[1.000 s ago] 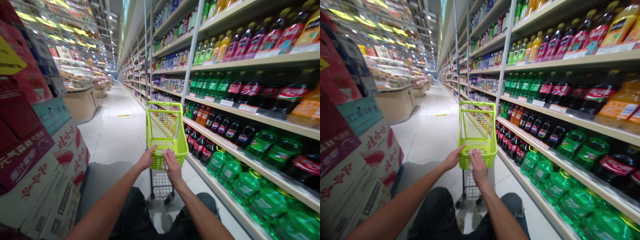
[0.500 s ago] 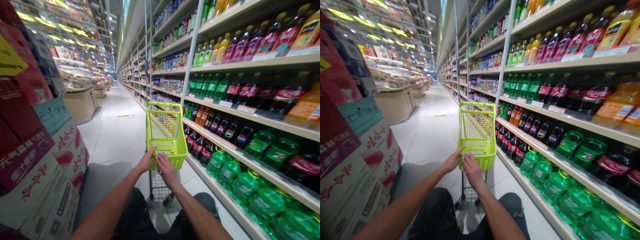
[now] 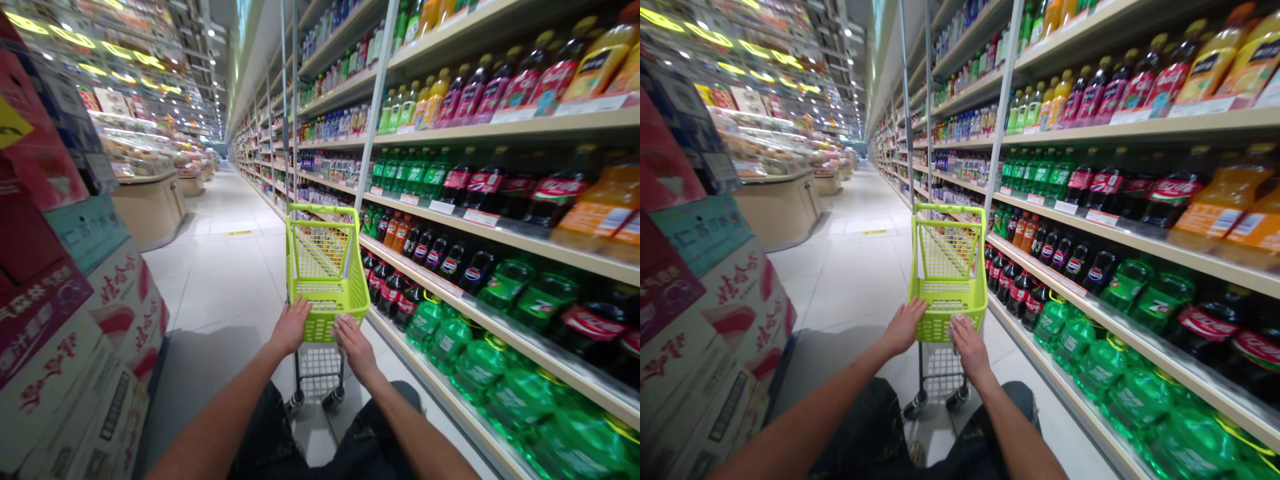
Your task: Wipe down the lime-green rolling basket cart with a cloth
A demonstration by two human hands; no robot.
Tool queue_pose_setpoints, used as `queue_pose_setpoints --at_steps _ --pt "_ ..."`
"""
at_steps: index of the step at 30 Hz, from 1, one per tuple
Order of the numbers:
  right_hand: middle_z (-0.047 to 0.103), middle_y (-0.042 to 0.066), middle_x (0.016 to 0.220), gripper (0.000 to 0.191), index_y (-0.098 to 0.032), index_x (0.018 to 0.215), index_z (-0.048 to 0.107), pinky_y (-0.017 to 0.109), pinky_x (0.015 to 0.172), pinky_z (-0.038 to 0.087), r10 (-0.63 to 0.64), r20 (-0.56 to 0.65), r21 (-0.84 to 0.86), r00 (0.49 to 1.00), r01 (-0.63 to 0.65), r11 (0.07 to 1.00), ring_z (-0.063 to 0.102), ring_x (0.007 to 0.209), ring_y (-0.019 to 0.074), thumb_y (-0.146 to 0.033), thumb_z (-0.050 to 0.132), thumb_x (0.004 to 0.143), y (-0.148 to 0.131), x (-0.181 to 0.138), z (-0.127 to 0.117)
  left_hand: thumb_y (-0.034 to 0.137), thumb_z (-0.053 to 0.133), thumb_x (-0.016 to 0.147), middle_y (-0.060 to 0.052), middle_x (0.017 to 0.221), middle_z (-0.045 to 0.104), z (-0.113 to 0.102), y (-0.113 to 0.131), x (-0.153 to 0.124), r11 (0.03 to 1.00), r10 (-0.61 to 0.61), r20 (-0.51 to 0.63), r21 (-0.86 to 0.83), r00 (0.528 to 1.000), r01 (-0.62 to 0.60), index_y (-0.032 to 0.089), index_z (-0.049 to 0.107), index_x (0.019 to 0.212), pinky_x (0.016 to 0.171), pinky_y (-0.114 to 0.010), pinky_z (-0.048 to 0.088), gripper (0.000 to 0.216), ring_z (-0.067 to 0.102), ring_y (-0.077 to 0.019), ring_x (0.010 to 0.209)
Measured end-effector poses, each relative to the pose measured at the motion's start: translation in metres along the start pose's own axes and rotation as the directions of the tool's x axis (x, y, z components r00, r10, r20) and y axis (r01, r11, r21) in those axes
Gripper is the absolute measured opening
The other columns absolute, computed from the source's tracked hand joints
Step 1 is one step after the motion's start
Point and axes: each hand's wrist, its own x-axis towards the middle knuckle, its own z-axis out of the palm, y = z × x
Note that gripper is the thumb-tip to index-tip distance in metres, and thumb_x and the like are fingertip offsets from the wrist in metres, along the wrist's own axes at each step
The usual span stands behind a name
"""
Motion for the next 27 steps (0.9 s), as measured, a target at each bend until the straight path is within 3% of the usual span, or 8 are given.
queue_pose_setpoints --at_steps 4,7,10,14,17,19,24,27 --pt "0.057 0.008 0.117 0.045 -0.019 0.117 0.052 0.038 0.097 0.040 0.047 0.048 0.034 0.998 -0.049 0.998 0.034 0.124 0.0157 0.000 0.035 0.080 -0.004 -0.016 0.004 0.003 0.030 0.074 -0.006 0.142 0.027 -0.001 0.003 0.000 0.999 -0.002 0.026 0.034 1.000 0.001 0.014 0.030 0.130 0.106 -0.044 0.016 0.058 0.012 -0.0191 0.132" --pt "0.044 0.009 0.130 0.053 -0.018 0.123 0.046 0.043 0.103 0.031 0.220 -0.040 0.046 0.975 -0.219 0.975 0.028 0.127 0.0177 0.003 0.033 0.076 -0.014 0.021 0.003 0.006 0.030 0.075 -0.006 0.142 0.026 0.000 0.005 0.001 0.999 -0.008 0.007 0.040 1.000 0.008 0.013 0.030 0.131 0.106 -0.044 0.016 0.056 0.012 -0.0199 0.133" --pt "0.042 0.010 0.132 0.052 -0.015 0.123 0.047 0.043 0.104 0.029 0.196 0.003 0.078 0.981 -0.196 0.978 0.026 0.128 0.0191 0.000 0.039 0.074 -0.018 0.060 0.006 0.009 0.030 0.077 -0.007 0.142 0.027 0.000 0.008 0.000 0.998 -0.007 0.008 0.062 1.000 0.007 0.013 0.030 0.131 0.106 -0.044 0.017 0.054 0.014 -0.0202 0.132" --pt "0.048 0.008 0.127 0.047 -0.020 0.119 0.051 0.043 0.102 0.031 0.136 0.091 0.022 0.986 -0.139 0.990 0.032 0.126 0.0189 -0.002 0.040 0.076 0.015 0.047 0.001 0.009 0.027 0.078 -0.008 0.141 0.028 0.001 0.010 -0.004 0.994 -0.005 -0.019 0.110 1.000 0.008 0.013 0.030 0.131 0.106 -0.045 0.016 0.053 0.015 -0.0192 0.132" --pt "0.047 0.010 0.127 0.044 -0.018 0.116 0.053 0.046 0.101 0.031 0.344 -0.007 -0.091 0.939 -0.343 0.935 0.036 0.123 0.0223 -0.007 0.043 0.076 0.053 0.026 -0.014 0.006 0.026 0.077 -0.008 0.141 0.027 0.005 0.012 -0.006 0.993 -0.028 -0.050 0.114 0.998 0.034 0.013 0.028 0.132 0.106 -0.045 0.015 0.056 0.014 -0.0188 0.132" --pt "0.047 0.011 0.127 0.045 -0.017 0.116 0.054 0.047 0.100 0.032 0.423 -0.041 -0.110 0.905 -0.425 0.899 0.038 0.122 0.0233 -0.006 0.043 0.073 0.060 0.026 -0.016 0.006 0.026 0.076 -0.008 0.142 0.025 0.007 0.014 -0.005 0.993 -0.053 -0.066 0.105 0.996 0.059 0.012 0.028 0.132 0.106 -0.045 0.015 0.056 0.014 -0.0202 0.132" --pt "0.045 0.011 0.129 0.056 -0.016 0.117 0.052 0.043 0.100 0.032 0.283 0.151 -0.029 0.947 -0.282 0.959 0.034 0.124 0.0211 0.003 0.038 0.066 0.001 0.058 0.019 0.009 0.028 0.076 -0.010 0.142 0.024 0.012 0.015 -0.004 0.991 -0.051 -0.060 0.118 0.997 0.058 0.012 0.027 0.132 0.105 -0.045 0.017 0.057 0.014 -0.0214 0.132" --pt "0.043 0.011 0.131 0.054 -0.018 0.120 0.049 0.050 0.099 0.029 0.249 0.261 -0.067 0.932 -0.240 0.968 0.031 0.125 0.0258 -0.003 0.045 0.068 -0.028 0.072 0.028 0.009 0.028 0.076 -0.009 0.142 0.024 0.013 0.012 -0.005 0.990 -0.032 -0.055 0.137 0.998 0.040 0.013 0.026 0.133 0.105 -0.044 0.017 0.057 0.014 -0.0202 0.132"
